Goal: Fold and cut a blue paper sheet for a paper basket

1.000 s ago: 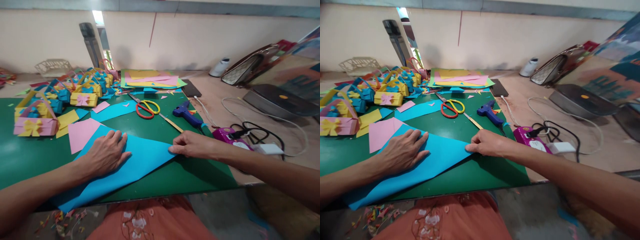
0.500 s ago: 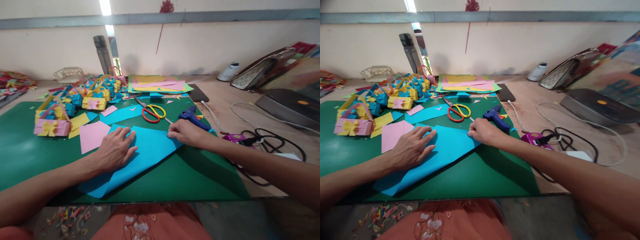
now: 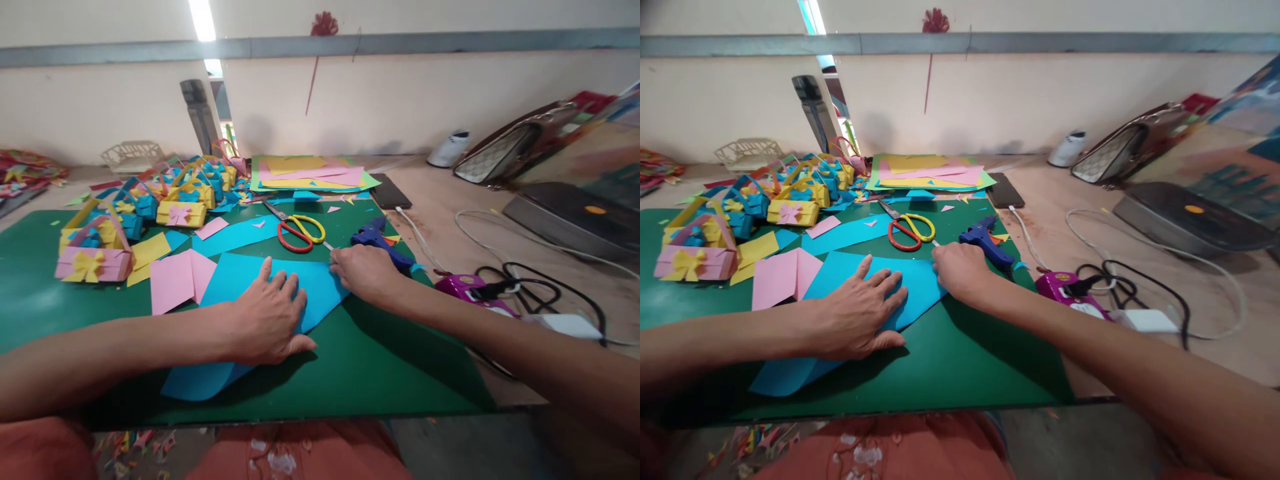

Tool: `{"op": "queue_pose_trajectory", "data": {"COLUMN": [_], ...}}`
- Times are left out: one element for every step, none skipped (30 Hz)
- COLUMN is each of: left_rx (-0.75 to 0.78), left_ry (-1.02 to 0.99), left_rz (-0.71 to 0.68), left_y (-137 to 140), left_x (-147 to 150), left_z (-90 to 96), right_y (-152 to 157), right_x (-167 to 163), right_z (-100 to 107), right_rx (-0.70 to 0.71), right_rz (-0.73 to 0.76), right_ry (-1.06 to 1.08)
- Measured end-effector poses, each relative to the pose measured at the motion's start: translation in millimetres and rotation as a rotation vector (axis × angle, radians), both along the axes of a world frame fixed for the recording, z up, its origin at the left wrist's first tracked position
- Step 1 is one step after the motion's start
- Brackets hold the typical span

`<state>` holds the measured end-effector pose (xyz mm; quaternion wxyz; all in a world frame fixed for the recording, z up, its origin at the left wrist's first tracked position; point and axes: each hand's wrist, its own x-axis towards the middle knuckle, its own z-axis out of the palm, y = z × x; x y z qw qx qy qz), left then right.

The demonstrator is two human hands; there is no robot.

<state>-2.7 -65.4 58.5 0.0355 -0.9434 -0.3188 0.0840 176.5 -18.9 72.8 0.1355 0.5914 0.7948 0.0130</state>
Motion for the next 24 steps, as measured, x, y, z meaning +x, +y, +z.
{"op": "queue_pose_trajectory", "data": {"left_rx": [-0.01,-0.026,-0.046,-0.069,-0.092,-0.115,-0.136,-0.152,-0.165,-0.175,-0.184,-0.196,-0.21,-0.228,-0.246,-0.261,-0.271,-0.275,-0.273,-0.263,-0.251,-0.24,-0.234,-0.239], "left_ry": [0.006,0.005,-0.002,-0.011,-0.022,-0.034,-0.045,-0.058,-0.07,-0.084,-0.099,-0.118,-0.139,-0.163,-0.191,-0.219,-0.245,-0.267,-0.281,-0.29,-0.291,-0.285,-0.274,-0.254], "left_rz": [0.004,0.01,0.019,0.027,0.035,0.04,0.041,0.039,0.036,0.033,0.032,0.032,0.035,0.039,0.045,0.05,0.05,0.04,0.016,-0.015,-0.055,-0.1,-0.14,-0.177], "left_y": [-1,-2,-2,-3,-2,-2,-1,-1,-1,0,0,0,0,1,2,4,6,9,13,16,20,24,27,30], "left_x": [0,0,-1,-2,-3,-4,-6,-8,-10,-12,-14,-16,-18,-20,-22,-25,-28,-32,-36,-41,-46,-51,-56,-61], "left_z": [0.7,1.7,2.6,3.3,3.4,2.9,1.8,0.1,-1.9,-3.9,-5.8,-7.4,-8.6,-9.5,-10.2,-11.0,-12.0,-13.4,-15.1,-17.1,-19.0,-20.5,-21.5,-21.5], "right_y": [0,0,-1,-1,-3,-4,-6,-9,-12,-16,-20,-25,-29,-33,-36,-39,-41,-43,-44,-45,-45,-45,-44,-44], "right_x": [-1,-2,-4,-5,-6,-6,-7,-7,-6,-6,-4,-2,1,4,7,10,13,16,18,20,21,22,22,23], "right_z": [-2,-3,-5,-6,-7,-7,-8,-9,-11,-13,-16,-21,-26,-32,-37,-42,-46,-49,-51,-52,-53,-52,-52,-52], "right_rx": [0.014,0.029,0.046,0.065,0.086,0.109,0.132,0.152,0.162,0.166,0.168,0.162,0.185,0.228,0.297,0.345,0.39,0.415,0.429,0.433,0.429,0.421,0.412,0.402], "right_rz": [0.012,0.025,0.038,0.051,0.066,0.085,0.11,0.143,0.181,0.235,0.301,0.367,0.486,0.581,0.626,0.655,0.68,0.692,0.697,0.695,0.687,0.68,0.671,0.661], "right_ry": [-0.014,-0.025,-0.035,-0.042,-0.049,-0.054,-0.058,-0.06,-0.061,-0.056,-0.042,-0.025,0.021,0.077,0.122,0.147,0.171,0.189,0.202,0.213,0.22,0.227,0.232,0.238]}}
